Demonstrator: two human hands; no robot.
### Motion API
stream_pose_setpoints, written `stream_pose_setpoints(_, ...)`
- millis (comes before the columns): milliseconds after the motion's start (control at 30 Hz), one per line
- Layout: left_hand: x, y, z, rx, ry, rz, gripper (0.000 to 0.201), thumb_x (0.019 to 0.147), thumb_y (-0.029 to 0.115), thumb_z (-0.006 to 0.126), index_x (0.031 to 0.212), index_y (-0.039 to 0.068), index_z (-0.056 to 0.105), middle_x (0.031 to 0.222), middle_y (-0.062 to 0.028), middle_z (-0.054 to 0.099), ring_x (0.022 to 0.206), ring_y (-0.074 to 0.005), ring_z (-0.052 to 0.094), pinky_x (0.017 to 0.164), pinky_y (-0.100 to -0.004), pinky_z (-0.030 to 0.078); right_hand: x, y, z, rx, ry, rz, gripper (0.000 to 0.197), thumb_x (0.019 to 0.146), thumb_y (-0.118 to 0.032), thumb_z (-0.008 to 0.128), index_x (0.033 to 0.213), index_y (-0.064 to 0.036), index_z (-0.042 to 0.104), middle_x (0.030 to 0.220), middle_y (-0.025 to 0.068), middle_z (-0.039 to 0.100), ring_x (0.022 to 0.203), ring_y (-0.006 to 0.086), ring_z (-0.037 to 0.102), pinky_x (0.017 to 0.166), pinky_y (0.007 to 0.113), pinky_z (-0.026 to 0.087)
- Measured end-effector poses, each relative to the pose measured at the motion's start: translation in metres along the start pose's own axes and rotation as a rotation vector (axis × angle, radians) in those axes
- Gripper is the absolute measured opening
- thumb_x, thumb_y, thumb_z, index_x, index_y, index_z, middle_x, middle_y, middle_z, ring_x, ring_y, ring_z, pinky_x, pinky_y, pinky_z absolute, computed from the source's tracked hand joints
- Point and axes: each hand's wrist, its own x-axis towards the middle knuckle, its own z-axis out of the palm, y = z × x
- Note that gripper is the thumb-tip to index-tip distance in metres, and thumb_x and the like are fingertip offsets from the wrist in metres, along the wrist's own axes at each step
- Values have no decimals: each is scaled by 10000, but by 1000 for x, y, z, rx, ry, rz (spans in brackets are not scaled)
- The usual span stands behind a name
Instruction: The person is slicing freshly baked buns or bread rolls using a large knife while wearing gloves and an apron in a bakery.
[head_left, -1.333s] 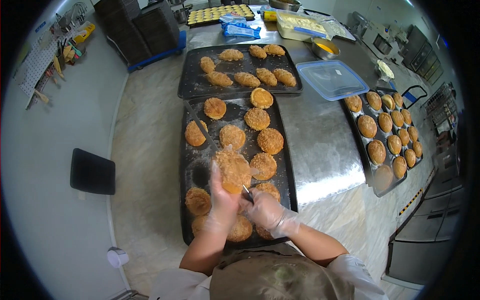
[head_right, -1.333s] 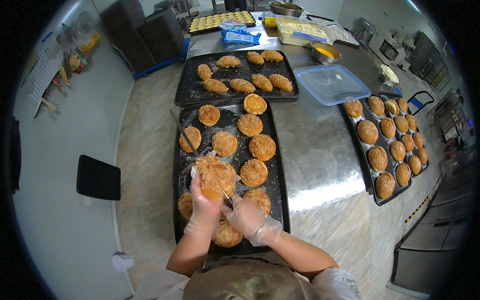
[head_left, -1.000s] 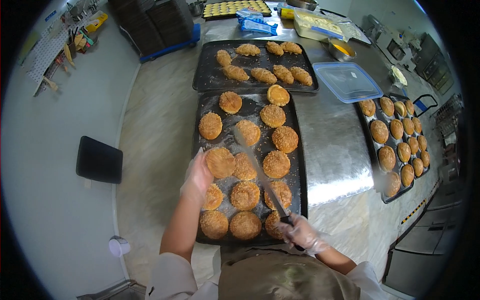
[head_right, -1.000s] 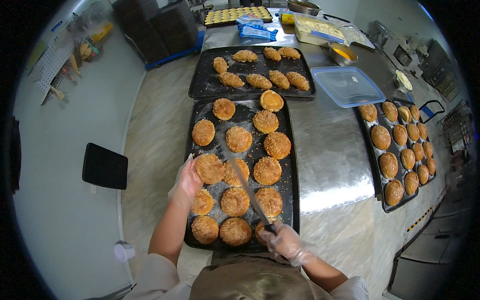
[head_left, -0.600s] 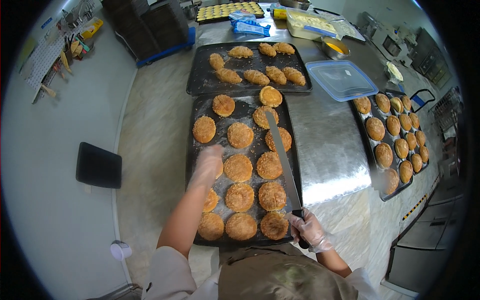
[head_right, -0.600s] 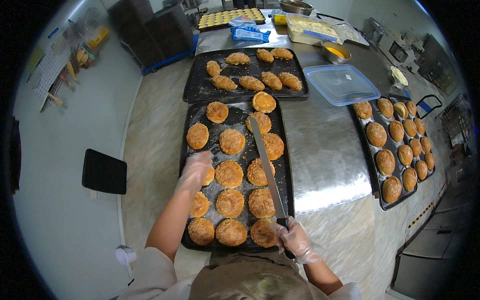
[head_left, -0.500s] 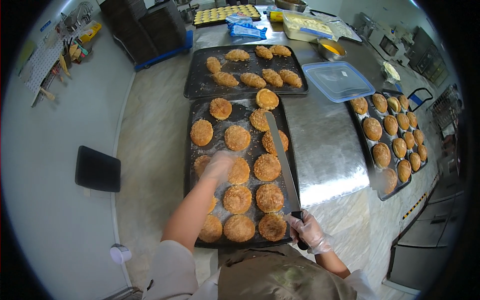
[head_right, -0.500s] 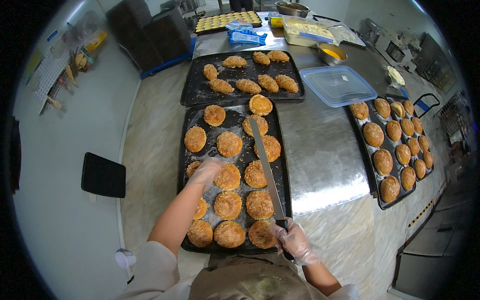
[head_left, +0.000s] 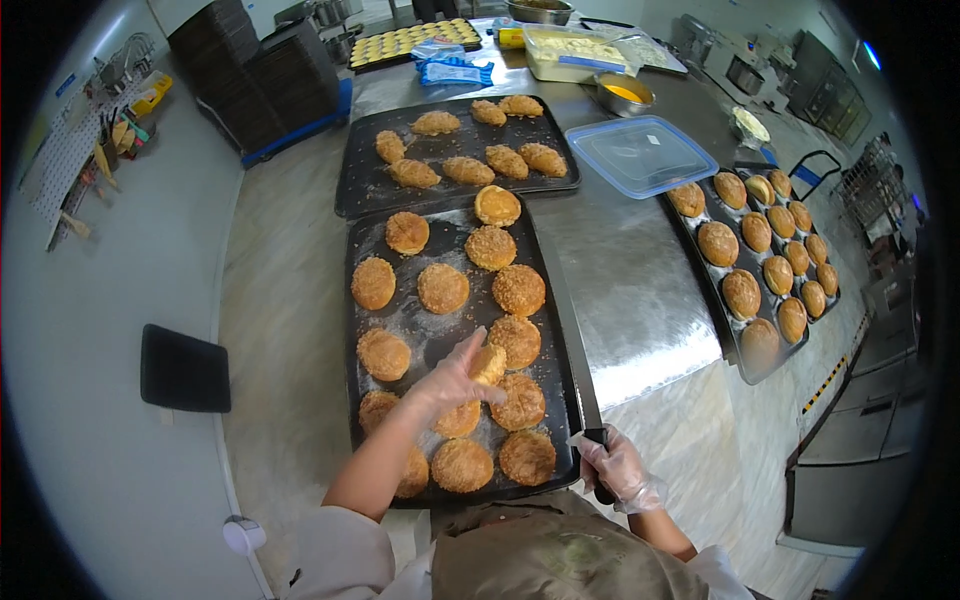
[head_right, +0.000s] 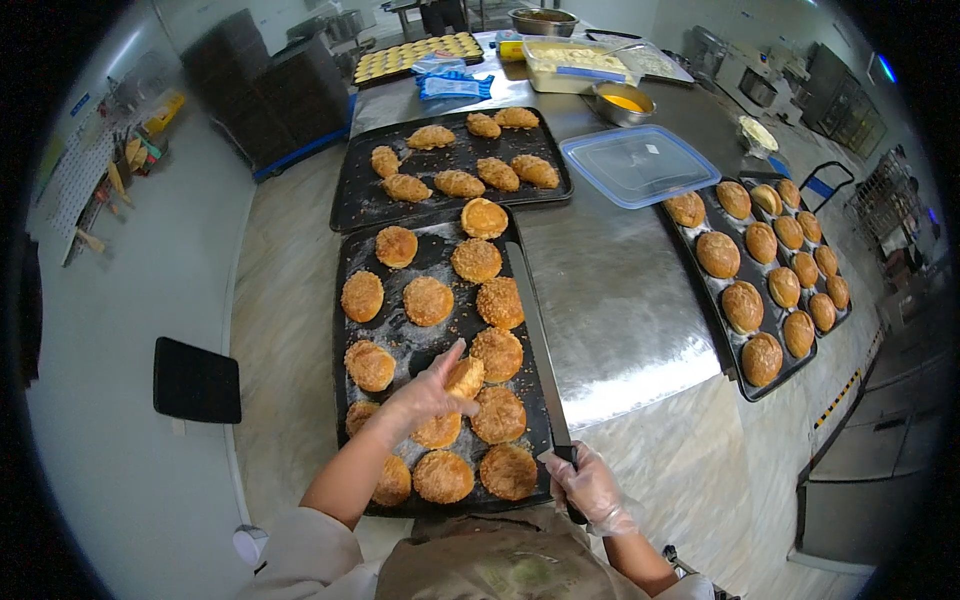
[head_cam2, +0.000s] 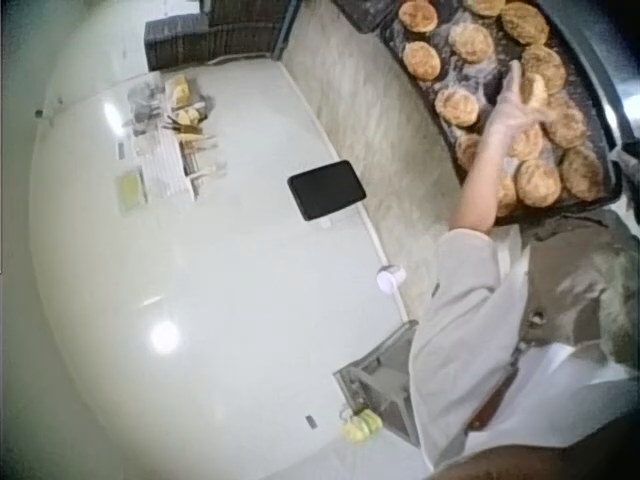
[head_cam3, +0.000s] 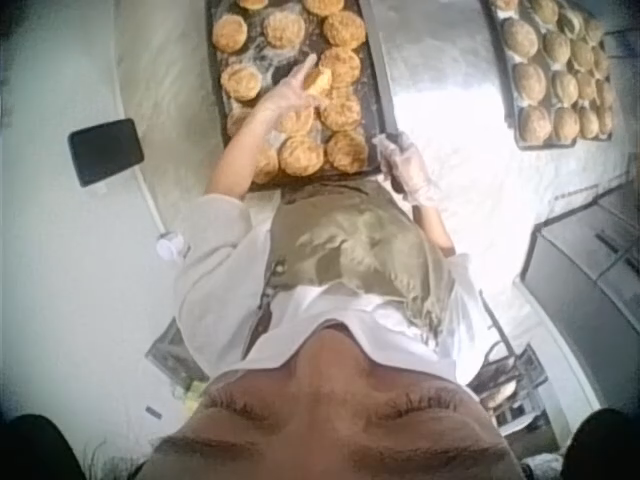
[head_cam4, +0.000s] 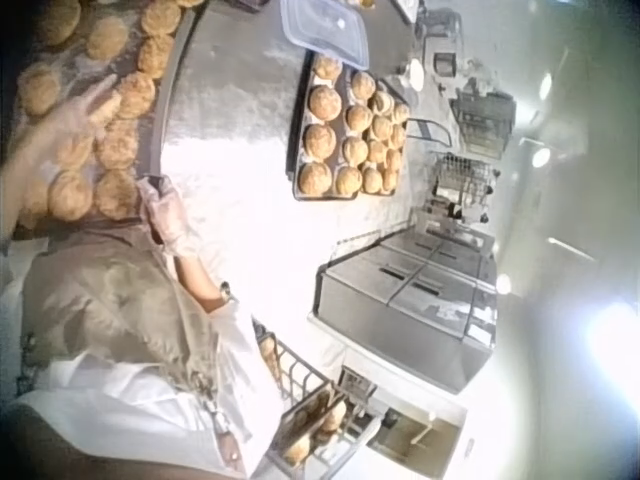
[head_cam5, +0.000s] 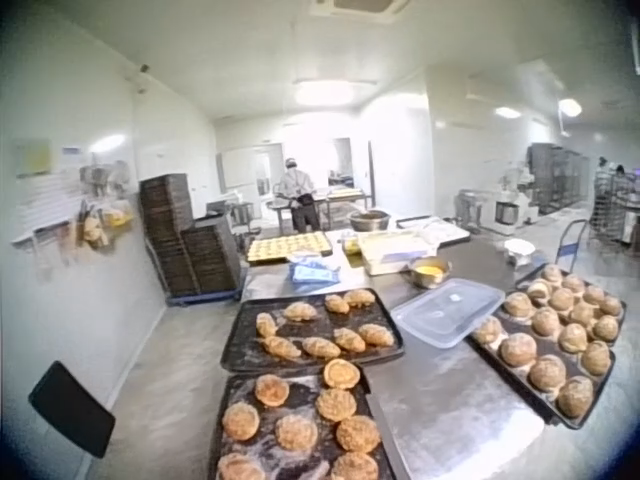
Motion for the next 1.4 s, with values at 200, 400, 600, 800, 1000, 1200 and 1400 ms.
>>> stream_pose_setpoints(200,10,0,6,632,-10,177,1212,529,353,860,1455,138,108,1475,-193,174,1360,-304,210,1115,-349,209,4,-3,6,-57,-53,16,262,927,-217,536,1025,11,455,585,-9,469,433,77,451,386,233,371)
stream_pose_setpoints(400,-9,9,-17,-548,71,251,872,703,377,730,1407,117,287,1320,-149,447,1229,-318,422,1051,-442,328,1,-12,17,-199,-77,-13,253,922,-221,540,1004,12,484,577,-1,481,448,79,442,414,241,368)
stream_pose_setpoints(600,-18,45,19,-1637,-10,430,692,766,398,659,1327,85,401,1296,-149,459,1167,-331,461,974,-565,351,14,-14,49,-435,-178,-212,101,884,-111,508,861,-14,525,608,73,518,522,192,496,518,325,414)
stream_pose_setpoints(800,-25,63,34,-1669,90,528,601,836,497,537,1302,127,447,1248,-119,510,1035,-306,537,875,-508,441,13,-18,59,-684,-58,-370,143,883,-143,522,880,0,529,644,181,575,604,364,565,551,401,439)
stream_pose_setpoints(1000,-13,54,43,-1602,245,472,520,817,473,559,1255,201,495,1126,-72,577,967,-260,574,814,-503,465,7,-1,48,-792,56,-386,269,886,-235,542,945,27,525,688,236,597,654,395,597,568,459,464)
stream_pose_setpoints(1200,-13,67,48,-1532,376,486,461,831,433,540,1206,165,520,1092,-71,589,951,-235,577,821,-473,473,24,-25,62,-847,40,-373,300,886,-255,542,965,34,522,691,263,594,659,415,596,584,471,471)
stream_pose_setpoints(1400,-22,73,40,-1523,367,451,468,873,425,525,1212,104,485,1093,-58,564,1027,-229,542,911,-455,432,1,-11,51,-832,-2,-360,321,887,-268,539,966,43,522,699,267,594,662,425,592,584,470,471)
